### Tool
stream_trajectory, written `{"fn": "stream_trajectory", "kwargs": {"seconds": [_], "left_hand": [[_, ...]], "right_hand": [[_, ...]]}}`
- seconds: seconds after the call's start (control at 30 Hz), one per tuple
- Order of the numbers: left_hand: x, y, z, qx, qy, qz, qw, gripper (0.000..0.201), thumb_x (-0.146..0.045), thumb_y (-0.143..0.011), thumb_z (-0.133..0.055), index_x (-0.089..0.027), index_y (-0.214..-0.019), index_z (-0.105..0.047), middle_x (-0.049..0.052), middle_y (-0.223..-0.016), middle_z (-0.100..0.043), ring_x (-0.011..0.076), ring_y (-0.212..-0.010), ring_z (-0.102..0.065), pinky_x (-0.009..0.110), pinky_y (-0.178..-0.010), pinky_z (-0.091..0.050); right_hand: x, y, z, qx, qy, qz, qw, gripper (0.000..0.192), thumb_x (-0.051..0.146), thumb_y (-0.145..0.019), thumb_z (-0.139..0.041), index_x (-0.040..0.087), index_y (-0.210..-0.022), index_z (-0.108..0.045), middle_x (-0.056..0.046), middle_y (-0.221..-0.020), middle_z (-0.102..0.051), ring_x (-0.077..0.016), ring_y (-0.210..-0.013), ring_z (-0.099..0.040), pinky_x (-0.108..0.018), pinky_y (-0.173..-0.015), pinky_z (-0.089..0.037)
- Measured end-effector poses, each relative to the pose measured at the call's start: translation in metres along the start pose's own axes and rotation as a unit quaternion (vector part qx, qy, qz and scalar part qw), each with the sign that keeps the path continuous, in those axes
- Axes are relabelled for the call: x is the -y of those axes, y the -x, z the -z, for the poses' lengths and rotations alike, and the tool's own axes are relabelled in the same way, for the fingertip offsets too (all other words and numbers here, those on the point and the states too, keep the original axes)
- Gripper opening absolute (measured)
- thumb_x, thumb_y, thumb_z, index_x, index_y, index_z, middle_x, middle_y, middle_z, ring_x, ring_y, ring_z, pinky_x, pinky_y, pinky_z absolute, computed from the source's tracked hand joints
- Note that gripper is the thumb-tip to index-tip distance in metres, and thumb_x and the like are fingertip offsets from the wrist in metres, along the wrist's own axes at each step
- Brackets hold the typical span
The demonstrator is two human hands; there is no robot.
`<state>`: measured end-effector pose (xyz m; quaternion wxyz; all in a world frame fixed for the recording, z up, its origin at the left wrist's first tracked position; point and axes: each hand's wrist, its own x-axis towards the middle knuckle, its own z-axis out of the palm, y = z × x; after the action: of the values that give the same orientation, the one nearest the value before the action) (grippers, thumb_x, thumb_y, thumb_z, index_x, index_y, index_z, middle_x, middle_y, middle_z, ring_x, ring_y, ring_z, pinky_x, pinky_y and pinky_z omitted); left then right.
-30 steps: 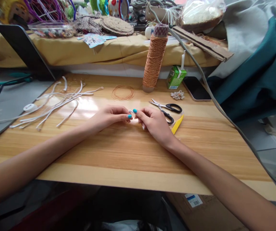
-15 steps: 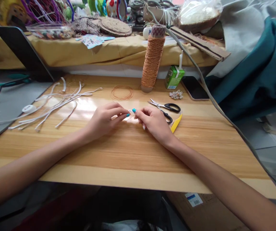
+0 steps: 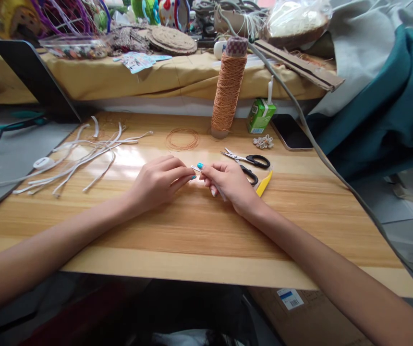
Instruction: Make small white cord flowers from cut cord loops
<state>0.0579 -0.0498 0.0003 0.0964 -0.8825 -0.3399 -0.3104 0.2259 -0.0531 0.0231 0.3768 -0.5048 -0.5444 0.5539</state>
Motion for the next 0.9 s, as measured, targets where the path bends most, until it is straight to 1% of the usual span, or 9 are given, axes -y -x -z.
{"fn": "stream_trajectory", "kwargs": {"seconds": [0.2, 0.33, 0.43, 0.53, 0.63, 0.8, 0.9], "left_hand": [[-0.001, -0.001, 0.002, -0.009, -0.007, -0.012, 1.0, 0.027, -0.028, -0.086, -0.039, -0.016, -0.076, -0.06, 0.005, -0.07, -0.059, 0.0127, -0.067, -0.049, 0.025, -0.063, -0.038], [-0.002, -0.002, 0.003, -0.015, 0.007, 0.002, 1.0, 0.028, -0.03, -0.086, -0.04, -0.015, -0.072, -0.059, 0.004, -0.066, -0.058, 0.0119, -0.063, -0.049, 0.024, -0.059, -0.038], [-0.003, -0.002, 0.003, -0.028, 0.038, 0.031, 0.998, 0.027, -0.03, -0.085, -0.041, -0.014, -0.071, -0.057, 0.004, -0.067, -0.058, 0.0108, -0.062, -0.05, 0.022, -0.058, -0.039], [-0.004, -0.003, 0.004, -0.043, 0.087, 0.057, 0.994, 0.021, -0.029, -0.084, -0.043, -0.014, -0.078, -0.055, 0.004, -0.074, -0.058, 0.0095, -0.064, -0.05, 0.021, -0.058, -0.04], [-0.006, -0.005, 0.006, -0.049, 0.146, 0.067, 0.986, 0.014, -0.025, -0.083, -0.045, -0.014, -0.083, -0.054, 0.004, -0.08, -0.058, 0.0083, -0.067, -0.051, 0.019, -0.059, -0.042], [-0.01, -0.006, 0.009, -0.053, 0.217, 0.11, 0.969, 0.005, -0.017, -0.08, -0.05, -0.014, -0.079, -0.054, 0.001, -0.073, -0.06, 0.0054, -0.059, -0.051, 0.016, -0.054, -0.042], [-0.011, -0.006, 0.009, -0.051, 0.228, 0.108, 0.966, 0.005, -0.015, -0.079, -0.051, -0.013, -0.08, -0.055, 0.001, -0.074, -0.062, 0.0048, -0.059, -0.052, 0.014, -0.052, -0.041]], "right_hand": [[0.001, 0.001, 0.0, -0.002, -0.005, -0.013, 1.0, 0.022, 0.031, -0.068, -0.059, 0.013, -0.056, -0.055, 0.004, -0.046, -0.049, -0.002, -0.033, -0.038, -0.015, -0.027, -0.02], [0.002, 0.002, -0.001, 0.005, 0.003, -0.018, 1.0, 0.023, 0.03, -0.068, -0.059, 0.013, -0.055, -0.054, 0.004, -0.046, -0.049, -0.0018, -0.034, -0.038, -0.015, -0.028, -0.023], [0.004, 0.003, -0.001, 0.009, 0.014, -0.021, 1.0, 0.022, 0.03, -0.068, -0.059, 0.013, -0.056, -0.055, 0.004, -0.047, -0.049, -0.0019, -0.034, -0.038, -0.015, -0.028, -0.023], [0.005, 0.003, 0.0, 0.012, 0.022, -0.027, 0.999, 0.022, 0.03, -0.069, -0.059, 0.012, -0.057, -0.056, 0.004, -0.047, -0.048, -0.0017, -0.034, -0.038, -0.015, -0.028, -0.022], [0.005, 0.003, 0.0, 0.016, 0.028, -0.029, 0.999, 0.022, 0.03, -0.07, -0.058, 0.012, -0.058, -0.056, 0.004, -0.046, -0.047, -0.0017, -0.034, -0.038, -0.015, -0.027, -0.021], [0.005, 0.002, 0.001, 0.025, 0.043, -0.032, 0.998, 0.022, 0.03, -0.071, -0.057, 0.012, -0.058, -0.057, 0.004, -0.046, -0.047, -0.0017, -0.033, -0.037, -0.015, -0.028, -0.021], [0.005, 0.001, 0.001, 0.032, 0.045, -0.04, 0.998, 0.022, 0.029, -0.072, -0.056, 0.012, -0.057, -0.057, 0.004, -0.046, -0.048, -0.0015, -0.033, -0.038, -0.014, -0.029, -0.021]]}}
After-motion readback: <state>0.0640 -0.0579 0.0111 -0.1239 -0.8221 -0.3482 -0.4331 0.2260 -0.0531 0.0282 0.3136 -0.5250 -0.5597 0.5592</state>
